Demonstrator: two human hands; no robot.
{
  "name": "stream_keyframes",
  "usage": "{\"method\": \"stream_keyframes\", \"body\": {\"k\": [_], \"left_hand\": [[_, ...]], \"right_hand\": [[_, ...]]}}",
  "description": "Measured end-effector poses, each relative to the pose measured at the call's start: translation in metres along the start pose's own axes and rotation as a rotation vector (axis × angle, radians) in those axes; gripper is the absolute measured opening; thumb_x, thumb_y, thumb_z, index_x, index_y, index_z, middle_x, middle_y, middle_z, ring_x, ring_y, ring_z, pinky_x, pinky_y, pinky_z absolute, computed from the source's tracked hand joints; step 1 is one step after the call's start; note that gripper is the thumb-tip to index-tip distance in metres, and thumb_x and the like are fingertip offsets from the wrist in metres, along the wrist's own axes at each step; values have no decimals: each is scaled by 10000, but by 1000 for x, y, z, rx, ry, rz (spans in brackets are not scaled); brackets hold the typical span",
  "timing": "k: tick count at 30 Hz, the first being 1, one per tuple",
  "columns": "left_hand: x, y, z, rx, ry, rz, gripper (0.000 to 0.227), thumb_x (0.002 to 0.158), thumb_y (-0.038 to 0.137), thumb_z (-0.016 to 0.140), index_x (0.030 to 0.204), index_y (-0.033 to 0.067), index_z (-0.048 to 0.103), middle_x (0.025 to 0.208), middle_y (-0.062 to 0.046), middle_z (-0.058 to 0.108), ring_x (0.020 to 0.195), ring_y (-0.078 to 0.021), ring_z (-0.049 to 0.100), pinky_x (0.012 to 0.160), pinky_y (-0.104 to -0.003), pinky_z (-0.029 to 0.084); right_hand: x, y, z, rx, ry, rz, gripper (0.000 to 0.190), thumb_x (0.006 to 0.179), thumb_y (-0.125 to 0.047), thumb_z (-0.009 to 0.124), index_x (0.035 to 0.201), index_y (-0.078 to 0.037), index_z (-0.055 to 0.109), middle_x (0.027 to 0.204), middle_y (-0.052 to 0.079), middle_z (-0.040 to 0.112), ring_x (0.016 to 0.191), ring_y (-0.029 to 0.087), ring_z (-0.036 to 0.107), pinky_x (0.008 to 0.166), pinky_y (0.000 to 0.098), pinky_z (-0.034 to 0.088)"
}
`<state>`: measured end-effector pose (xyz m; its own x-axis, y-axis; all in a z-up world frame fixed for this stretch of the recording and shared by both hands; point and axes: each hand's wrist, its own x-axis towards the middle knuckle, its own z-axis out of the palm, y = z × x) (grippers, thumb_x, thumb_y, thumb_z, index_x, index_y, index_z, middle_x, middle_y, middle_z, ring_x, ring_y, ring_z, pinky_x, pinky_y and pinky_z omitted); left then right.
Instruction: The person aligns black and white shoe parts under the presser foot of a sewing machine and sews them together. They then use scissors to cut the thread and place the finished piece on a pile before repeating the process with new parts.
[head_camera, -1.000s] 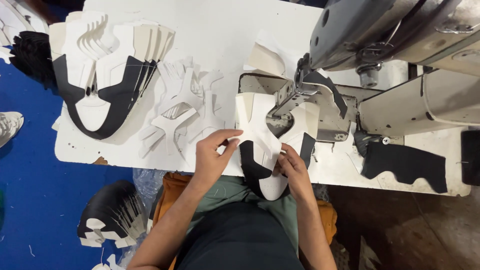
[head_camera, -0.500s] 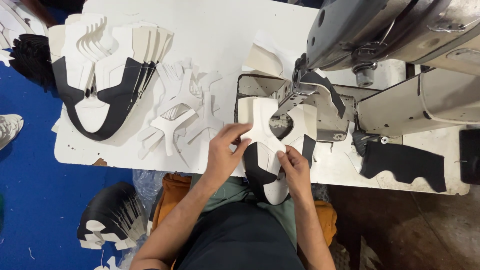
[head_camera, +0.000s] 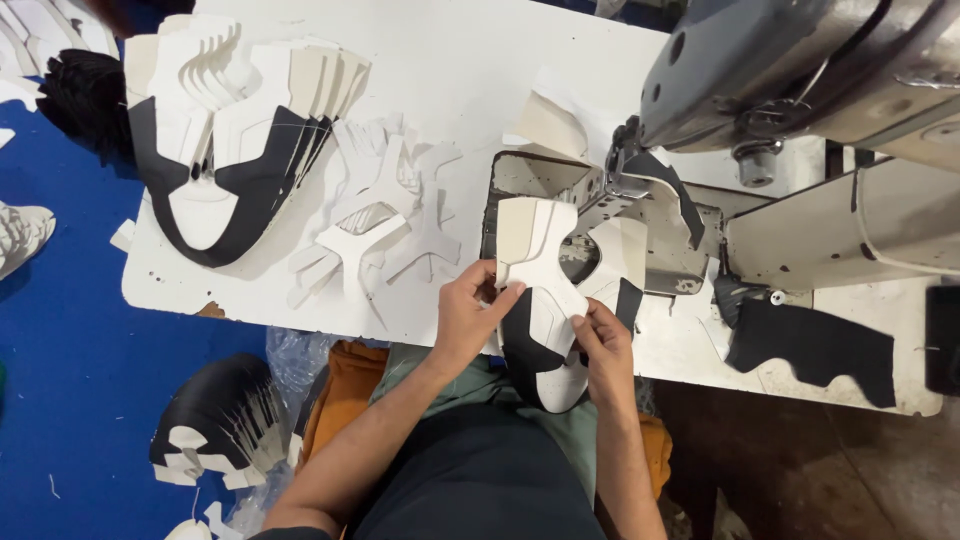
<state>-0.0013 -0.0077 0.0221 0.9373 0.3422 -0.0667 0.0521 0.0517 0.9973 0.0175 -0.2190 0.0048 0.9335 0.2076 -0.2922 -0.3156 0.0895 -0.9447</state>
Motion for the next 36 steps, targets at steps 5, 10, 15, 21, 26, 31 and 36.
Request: {"method": "stream_keyframes", "body": {"k": [5, 10, 15, 21, 26, 31, 36], "left_hand": [[-4, -5, -5, -4, -43, 84, 277, 898, 79, 784, 1147, -23, 718, 852, -19, 696, 716, -44, 572, 640, -222, 497], [-6, -10, -9, -11, -5, 85, 357, 899, 83, 774, 1230, -25, 692, 904, -52, 743, 758, -64, 649, 683, -231, 548], [-8, -14, -9, 3, 4, 101, 392, 909, 84, 766, 1271, -37, 678, 941, -82, 776, 799, -81, 697, 723, -236, 579], [-6, -26, -9, -70, -6, 89, 420, 930, 90, 754, 1307, -67, 651, 979, -106, 766, 873, -84, 703, 794, -248, 601], [-6, -27, -10, -105, -12, 8, 410, 930, 106, 761, 1287, -73, 667, 976, -97, 773, 870, -77, 701, 791, -231, 583], [-6, -32, -9, -136, -19, -23, 404, 928, 112, 766, 1275, -74, 676, 962, -95, 775, 853, -73, 692, 774, -216, 565], [-4, -36, -7, -123, 1, -12, 402, 920, 109, 771, 1264, -76, 676, 957, -98, 774, 859, -79, 698, 777, -227, 573]], "right_hand": [[0, 2, -2, 20, 5, -13, 279, 997, -115, 608, 1234, 25, 654, 980, 30, 740, 844, 80, 659, 753, 238, 522], [2, 9, 0, -20, -3, -35, 281, 992, -116, 650, 1230, 34, 668, 917, 23, 735, 809, 73, 646, 743, 229, 510], [2, 12, -3, -73, 36, -52, 287, 975, -103, 701, 1224, 38, 689, 879, 23, 724, 795, 58, 622, 731, 208, 472], [3, 11, -3, -89, 41, -46, 292, 969, -101, 714, 1222, 44, 697, 873, 40, 728, 786, 72, 628, 722, 215, 476], [4, 13, -5, -53, 20, -47, 302, 978, -117, 694, 1234, 42, 679, 961, 58, 757, 865, 80, 661, 803, 215, 506], [2, 8, -2, -32, 40, -2, 302, 971, -136, 682, 1222, 33, 679, 946, 43, 760, 825, 82, 659, 770, 231, 513], [6, 20, -11, -99, 30, -65, 289, 992, -129, 700, 1224, 42, 699, 905, 36, 732, 806, 68, 628, 750, 216, 487]]}}
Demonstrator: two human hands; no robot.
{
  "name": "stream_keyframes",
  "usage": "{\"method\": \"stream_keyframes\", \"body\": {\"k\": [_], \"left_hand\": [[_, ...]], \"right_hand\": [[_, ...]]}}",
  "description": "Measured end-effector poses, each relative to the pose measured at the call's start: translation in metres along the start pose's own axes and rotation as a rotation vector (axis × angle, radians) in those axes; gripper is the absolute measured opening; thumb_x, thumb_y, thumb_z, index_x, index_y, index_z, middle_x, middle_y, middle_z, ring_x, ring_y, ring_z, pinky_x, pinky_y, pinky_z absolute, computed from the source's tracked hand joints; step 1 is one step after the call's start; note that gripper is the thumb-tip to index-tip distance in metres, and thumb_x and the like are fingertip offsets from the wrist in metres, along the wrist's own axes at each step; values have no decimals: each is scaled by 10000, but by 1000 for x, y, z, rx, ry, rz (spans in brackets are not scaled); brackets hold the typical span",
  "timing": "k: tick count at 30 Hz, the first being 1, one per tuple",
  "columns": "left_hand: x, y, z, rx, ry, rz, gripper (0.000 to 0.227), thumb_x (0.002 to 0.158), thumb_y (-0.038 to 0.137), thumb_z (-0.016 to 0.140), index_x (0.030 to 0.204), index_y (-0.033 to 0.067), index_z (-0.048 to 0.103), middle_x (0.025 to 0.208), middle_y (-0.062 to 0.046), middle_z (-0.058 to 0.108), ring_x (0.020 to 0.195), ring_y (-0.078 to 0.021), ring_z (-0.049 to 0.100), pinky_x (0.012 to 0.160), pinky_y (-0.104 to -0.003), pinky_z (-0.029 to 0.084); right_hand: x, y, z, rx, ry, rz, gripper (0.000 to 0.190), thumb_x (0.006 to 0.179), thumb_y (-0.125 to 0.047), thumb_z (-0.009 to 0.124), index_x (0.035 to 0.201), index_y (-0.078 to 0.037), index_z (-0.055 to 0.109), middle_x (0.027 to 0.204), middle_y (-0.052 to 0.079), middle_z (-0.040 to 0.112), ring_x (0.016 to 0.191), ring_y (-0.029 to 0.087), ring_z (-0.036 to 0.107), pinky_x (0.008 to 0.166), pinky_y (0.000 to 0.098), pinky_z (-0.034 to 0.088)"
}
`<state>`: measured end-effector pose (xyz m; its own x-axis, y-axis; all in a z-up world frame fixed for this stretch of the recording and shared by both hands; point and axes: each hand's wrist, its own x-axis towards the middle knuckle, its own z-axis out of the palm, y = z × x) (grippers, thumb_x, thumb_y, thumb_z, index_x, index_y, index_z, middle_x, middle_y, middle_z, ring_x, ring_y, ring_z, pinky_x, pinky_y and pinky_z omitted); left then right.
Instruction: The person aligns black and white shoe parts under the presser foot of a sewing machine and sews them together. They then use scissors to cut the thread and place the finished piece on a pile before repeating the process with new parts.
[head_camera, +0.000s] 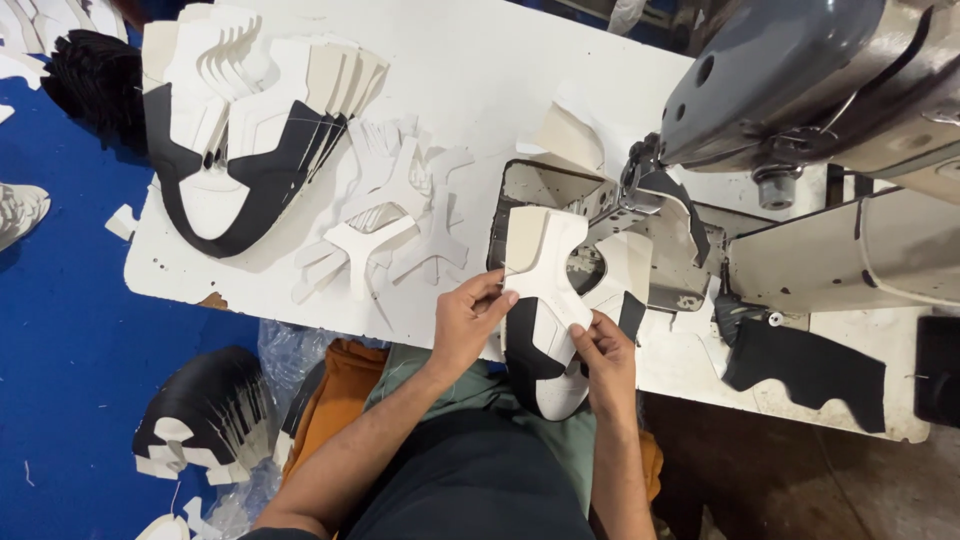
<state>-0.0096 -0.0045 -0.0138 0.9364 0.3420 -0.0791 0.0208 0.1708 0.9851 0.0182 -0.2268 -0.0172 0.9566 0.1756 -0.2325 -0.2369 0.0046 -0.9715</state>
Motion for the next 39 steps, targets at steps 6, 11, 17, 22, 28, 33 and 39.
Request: {"method": "stream_keyframes", "body": {"k": [6, 11, 17, 22, 28, 33, 39], "left_hand": [[-4, 8, 0, -14, -18, 20, 400, 933, 113, 754, 1278, -71, 672, 980, -101, 774, 902, -98, 719, 827, -241, 597], [-4, 17, 3, 78, 22, 75, 388, 913, 106, 760, 1255, -64, 692, 968, -122, 779, 865, -110, 721, 791, -259, 605], [-4, 6, 3, 99, 58, 86, 366, 906, 88, 771, 1236, -52, 699, 955, -119, 788, 840, -98, 727, 774, -255, 607], [-8, 12, 3, 48, 42, 77, 344, 914, 74, 757, 1224, -61, 693, 972, -104, 777, 858, -88, 726, 789, -240, 602], [0, 7, 4, -124, -68, 30, 301, 942, 67, 733, 1205, -60, 659, 1007, -66, 707, 875, -68, 655, 763, -231, 548], [8, 32, 16, -165, -186, -57, 345, 898, 90, 780, 1189, -47, 656, 1018, -63, 714, 899, -78, 652, 771, -244, 539], [8, 32, 25, -151, -217, -198, 356, 840, 105, 816, 1131, -59, 694, 998, -78, 758, 884, -94, 692, 772, -266, 577]], "right_hand": [[-4, -18, 10, 63, 13, 56, 281, 940, -134, 691, 1176, 20, 686, 890, 13, 760, 765, 56, 650, 701, 211, 508], [0, 0, 0, 6, 12, 5, 272, 985, -109, 727, 1204, 52, 717, 833, 29, 697, 723, 63, 573, 652, 213, 431], [-3, -15, 9, -28, 24, -1, 272, 967, -113, 703, 1192, 41, 704, 850, 20, 725, 754, 49, 603, 692, 199, 454], [-7, -24, 14, 5, 39, 61, 252, 950, -115, 700, 1152, 36, 702, 819, 25, 723, 721, 66, 623, 663, 215, 481], [-6, -20, 10, -27, 39, 26, 217, 963, -107, 701, 1125, 36, 710, 822, 17, 723, 716, 51, 591, 652, 200, 438], [-5, -17, 6, 0, 19, 14, 197, 951, -104, 699, 1099, 25, 703, 814, 12, 735, 708, 47, 604, 645, 201, 448], [-12, -27, 6, -54, 58, 34, 183, 947, -85, 723, 1095, 23, 723, 771, -6, 689, 670, 52, 551, 610, 227, 409]]}}
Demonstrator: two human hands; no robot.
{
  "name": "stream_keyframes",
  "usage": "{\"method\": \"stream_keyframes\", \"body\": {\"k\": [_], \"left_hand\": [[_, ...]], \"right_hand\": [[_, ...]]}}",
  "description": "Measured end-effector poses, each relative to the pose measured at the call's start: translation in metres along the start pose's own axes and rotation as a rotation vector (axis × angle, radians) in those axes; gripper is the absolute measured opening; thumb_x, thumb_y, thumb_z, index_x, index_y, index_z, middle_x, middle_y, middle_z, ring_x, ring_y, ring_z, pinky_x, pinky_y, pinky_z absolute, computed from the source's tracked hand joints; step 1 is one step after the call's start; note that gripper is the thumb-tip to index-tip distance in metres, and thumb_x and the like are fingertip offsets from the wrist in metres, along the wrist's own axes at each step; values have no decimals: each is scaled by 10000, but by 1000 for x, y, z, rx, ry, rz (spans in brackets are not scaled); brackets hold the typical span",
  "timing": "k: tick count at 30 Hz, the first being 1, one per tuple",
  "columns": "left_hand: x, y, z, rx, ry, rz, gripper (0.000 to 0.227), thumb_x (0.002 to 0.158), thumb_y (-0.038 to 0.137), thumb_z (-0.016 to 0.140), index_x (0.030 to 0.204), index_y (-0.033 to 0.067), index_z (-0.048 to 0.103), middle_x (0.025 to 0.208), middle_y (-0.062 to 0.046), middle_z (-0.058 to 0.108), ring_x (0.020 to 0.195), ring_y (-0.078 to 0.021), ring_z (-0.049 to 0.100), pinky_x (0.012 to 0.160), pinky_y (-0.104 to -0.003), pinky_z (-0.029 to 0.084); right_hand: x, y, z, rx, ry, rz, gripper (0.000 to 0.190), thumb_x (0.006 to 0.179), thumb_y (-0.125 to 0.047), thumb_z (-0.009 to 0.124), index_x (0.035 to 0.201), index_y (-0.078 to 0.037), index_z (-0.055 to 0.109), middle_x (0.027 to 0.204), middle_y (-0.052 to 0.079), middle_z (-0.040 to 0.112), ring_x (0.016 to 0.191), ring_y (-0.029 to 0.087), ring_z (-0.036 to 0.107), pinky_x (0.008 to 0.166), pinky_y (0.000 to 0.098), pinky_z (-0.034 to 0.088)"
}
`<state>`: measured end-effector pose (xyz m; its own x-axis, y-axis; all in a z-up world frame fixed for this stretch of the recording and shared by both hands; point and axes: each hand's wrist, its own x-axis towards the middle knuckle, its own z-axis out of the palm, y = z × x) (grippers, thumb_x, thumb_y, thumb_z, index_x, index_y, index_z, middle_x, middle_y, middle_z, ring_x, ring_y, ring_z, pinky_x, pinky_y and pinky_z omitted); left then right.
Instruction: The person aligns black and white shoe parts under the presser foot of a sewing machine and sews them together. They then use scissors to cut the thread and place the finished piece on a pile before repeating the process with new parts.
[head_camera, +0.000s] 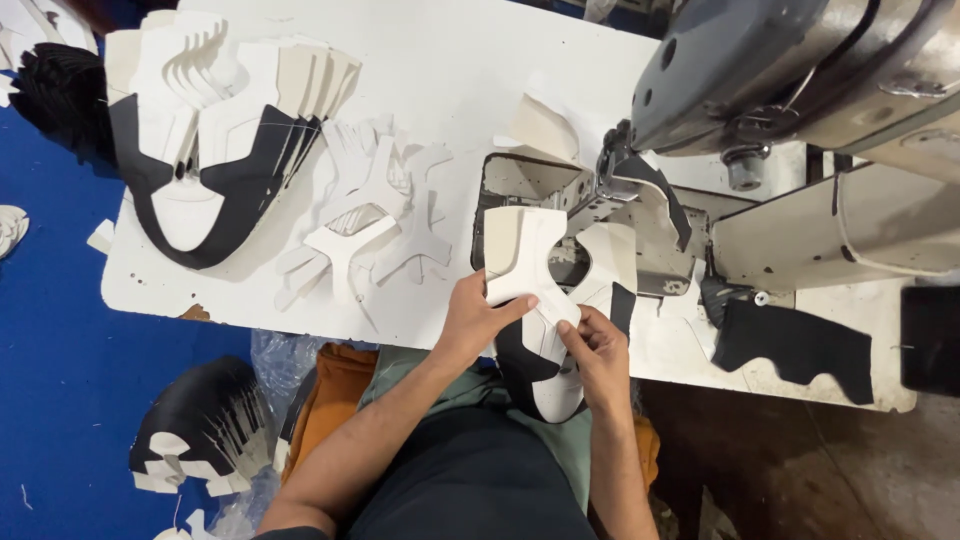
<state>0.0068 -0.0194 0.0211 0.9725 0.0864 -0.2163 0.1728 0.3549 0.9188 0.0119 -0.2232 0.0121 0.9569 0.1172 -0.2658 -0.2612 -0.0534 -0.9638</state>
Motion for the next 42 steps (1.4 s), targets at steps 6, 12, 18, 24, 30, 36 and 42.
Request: {"method": "stream_keyframes", "body": {"k": [6, 12, 18, 24, 30, 36, 42], "left_hand": [[1, 4, 2, 55, 44, 43, 340, 832, 96, 818, 1112, -60, 706, 990, -71, 762, 879, -89, 689, 771, -266, 575], [-1, 1, 5, 104, 69, 48, 350, 828, 116, 818, 1109, -55, 700, 985, -81, 772, 872, -95, 705, 775, -269, 585], [-2, -1, 7, 175, 100, 42, 341, 835, 122, 817, 1105, -52, 703, 980, -85, 777, 878, -100, 707, 780, -269, 577], [0, -9, 7, 36, 90, 24, 359, 841, 110, 817, 1130, -61, 689, 1018, -91, 768, 902, -105, 702, 798, -273, 576], [-1, -8, 8, -16, 81, 22, 358, 851, 110, 811, 1137, -60, 680, 1019, -96, 764, 899, -110, 708, 792, -272, 580], [-2, -14, 8, -54, 94, 19, 337, 849, 106, 816, 1115, -62, 695, 1006, -88, 762, 885, -108, 695, 780, -271, 570], [-4, -8, 12, 140, 133, 136, 306, 865, 145, 808, 1094, -32, 709, 957, -58, 775, 861, -88, 695, 760, -261, 568]], "right_hand": [[8, 4, -11, 92, -71, 63, 305, 1016, -204, 597, 1189, 22, 704, 914, 37, 725, 795, 93, 652, 719, 251, 534], [4, 5, -16, 253, -79, 125, 430, 989, -285, 533, 1231, 41, 674, 961, 48, 750, 832, 133, 704, 750, 273, 572], [-1, -12, -4, -85, -109, 45, 323, 943, -94, 708, 1233, 48, 695, 881, 45, 726, 733, 85, 589, 663, 245, 448], [-1, -8, -6, 3, -97, 65, 282, 955, -119, 687, 1191, 35, 703, 800, 30, 738, 694, 68, 630, 651, 230, 489], [0, -2, -5, 30, -84, 23, 237, 966, -115, 700, 1146, 37, 719, 788, 17, 717, 687, 56, 594, 645, 224, 459], [-2, 4, -4, 55, -83, 14, 201, 966, -102, 701, 1115, 32, 719, 785, -17, 699, 697, 35, 572, 645, 208, 442], [3, 19, -8, 60, -33, 12, 186, 941, -69, 722, 1095, 35, 731, 760, -17, 677, 656, 40, 546, 598, 215, 404]]}}
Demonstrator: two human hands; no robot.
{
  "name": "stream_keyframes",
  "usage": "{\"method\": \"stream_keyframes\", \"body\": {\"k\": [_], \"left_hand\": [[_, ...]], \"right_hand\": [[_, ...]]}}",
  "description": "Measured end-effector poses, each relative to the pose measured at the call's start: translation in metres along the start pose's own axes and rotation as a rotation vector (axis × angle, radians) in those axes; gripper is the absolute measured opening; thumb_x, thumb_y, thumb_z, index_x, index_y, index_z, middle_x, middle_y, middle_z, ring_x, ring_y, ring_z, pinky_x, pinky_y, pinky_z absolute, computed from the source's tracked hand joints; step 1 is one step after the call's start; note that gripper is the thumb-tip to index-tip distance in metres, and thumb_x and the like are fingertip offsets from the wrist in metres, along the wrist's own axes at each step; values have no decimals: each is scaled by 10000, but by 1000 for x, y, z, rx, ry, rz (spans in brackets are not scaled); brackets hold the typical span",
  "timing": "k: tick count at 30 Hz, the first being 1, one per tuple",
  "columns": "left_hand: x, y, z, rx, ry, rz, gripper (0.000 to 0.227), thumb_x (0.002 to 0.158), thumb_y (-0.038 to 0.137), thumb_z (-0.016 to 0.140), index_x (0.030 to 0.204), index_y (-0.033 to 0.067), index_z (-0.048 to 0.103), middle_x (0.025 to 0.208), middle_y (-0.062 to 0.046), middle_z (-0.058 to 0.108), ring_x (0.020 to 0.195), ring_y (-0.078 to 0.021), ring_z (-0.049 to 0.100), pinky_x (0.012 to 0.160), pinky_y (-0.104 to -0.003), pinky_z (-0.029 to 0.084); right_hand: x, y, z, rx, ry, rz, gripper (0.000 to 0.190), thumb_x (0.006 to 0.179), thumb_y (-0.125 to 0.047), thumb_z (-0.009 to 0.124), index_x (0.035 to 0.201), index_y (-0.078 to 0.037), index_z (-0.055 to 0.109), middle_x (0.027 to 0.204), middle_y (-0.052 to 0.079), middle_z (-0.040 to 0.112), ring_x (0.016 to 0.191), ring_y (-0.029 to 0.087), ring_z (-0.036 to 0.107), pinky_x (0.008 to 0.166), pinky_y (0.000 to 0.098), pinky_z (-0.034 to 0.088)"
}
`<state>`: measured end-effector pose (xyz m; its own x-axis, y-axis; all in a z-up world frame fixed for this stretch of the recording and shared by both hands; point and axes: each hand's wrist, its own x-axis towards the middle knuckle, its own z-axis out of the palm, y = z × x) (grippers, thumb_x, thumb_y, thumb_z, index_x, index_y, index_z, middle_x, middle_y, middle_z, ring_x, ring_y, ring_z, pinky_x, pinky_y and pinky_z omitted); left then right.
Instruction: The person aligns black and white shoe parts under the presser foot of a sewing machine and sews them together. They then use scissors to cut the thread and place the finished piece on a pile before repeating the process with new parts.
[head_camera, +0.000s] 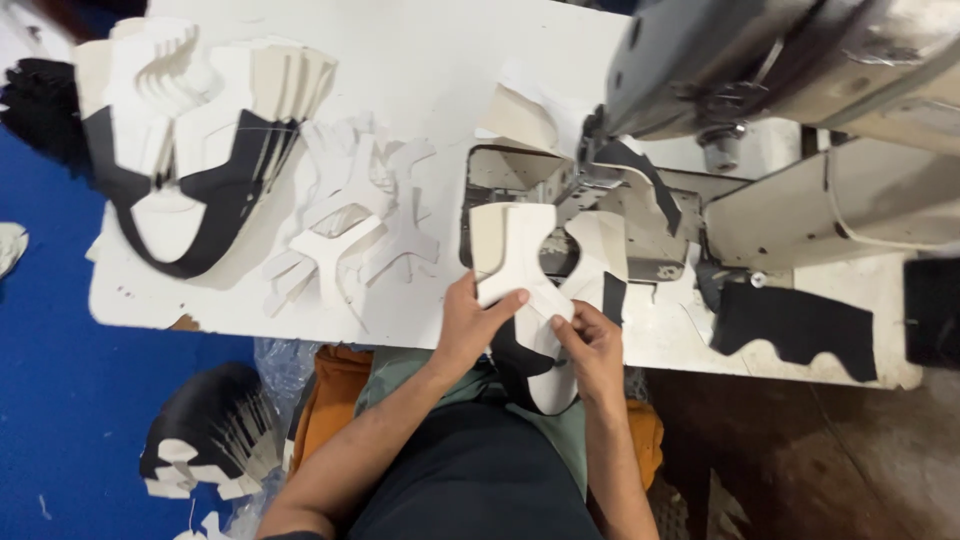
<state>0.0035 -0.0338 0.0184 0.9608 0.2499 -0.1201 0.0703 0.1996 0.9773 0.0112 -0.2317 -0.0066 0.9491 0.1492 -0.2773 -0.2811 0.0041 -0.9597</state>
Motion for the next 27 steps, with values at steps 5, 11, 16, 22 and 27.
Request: {"method": "stream_keyframes", "body": {"k": [5, 11, 16, 22, 27], "left_hand": [[-11, -3, 0, 24, -1, 63, 297, 933, 187, 760, 1135, -18, 686, 909, -4, 721, 795, -37, 600, 680, -231, 503], [-23, -26, -10, -76, -22, 67, 234, 1033, 195, 701, 1084, -14, 608, 844, 60, 540, 747, -8, 448, 622, -219, 378], [-20, -24, -19, -117, -21, 20, 228, 1080, 182, 668, 1006, -29, 622, 772, 71, 427, 702, -25, 351, 588, -235, 297], [-18, -3, -21, -112, -19, 1, 201, 1034, 176, 631, 1052, -15, 690, 771, 72, 551, 697, -9, 424, 594, -219, 341], [-17, -15, -21, -61, 9, -32, 194, 1029, 163, 651, 1047, -24, 699, 765, 45, 584, 694, -17, 456, 596, -217, 355]], "right_hand": [[-2, -2, -3, 4, 52, -5, 223, 924, -58, 706, 1125, 36, 719, 797, -13, 691, 687, 43, 575, 616, 212, 421], [2, 8, -6, 66, 66, -58, 248, 932, -23, 712, 1167, 53, 710, 847, -6, 703, 755, 41, 583, 706, 200, 438], [1, 8, -5, 82, 65, -59, 232, 939, -24, 708, 1157, 58, 709, 853, 14, 720, 759, 48, 600, 715, 206, 451], [-3, -3, 3, 62, 66, -63, 229, 937, -41, 710, 1146, 51, 716, 834, 11, 726, 746, 41, 598, 704, 201, 447], [-5, 2, -1, 19, 73, -75, 201, 943, -53, 727, 1117, 50, 730, 764, -15, 676, 667, 26, 518, 616, 204, 378]]}}
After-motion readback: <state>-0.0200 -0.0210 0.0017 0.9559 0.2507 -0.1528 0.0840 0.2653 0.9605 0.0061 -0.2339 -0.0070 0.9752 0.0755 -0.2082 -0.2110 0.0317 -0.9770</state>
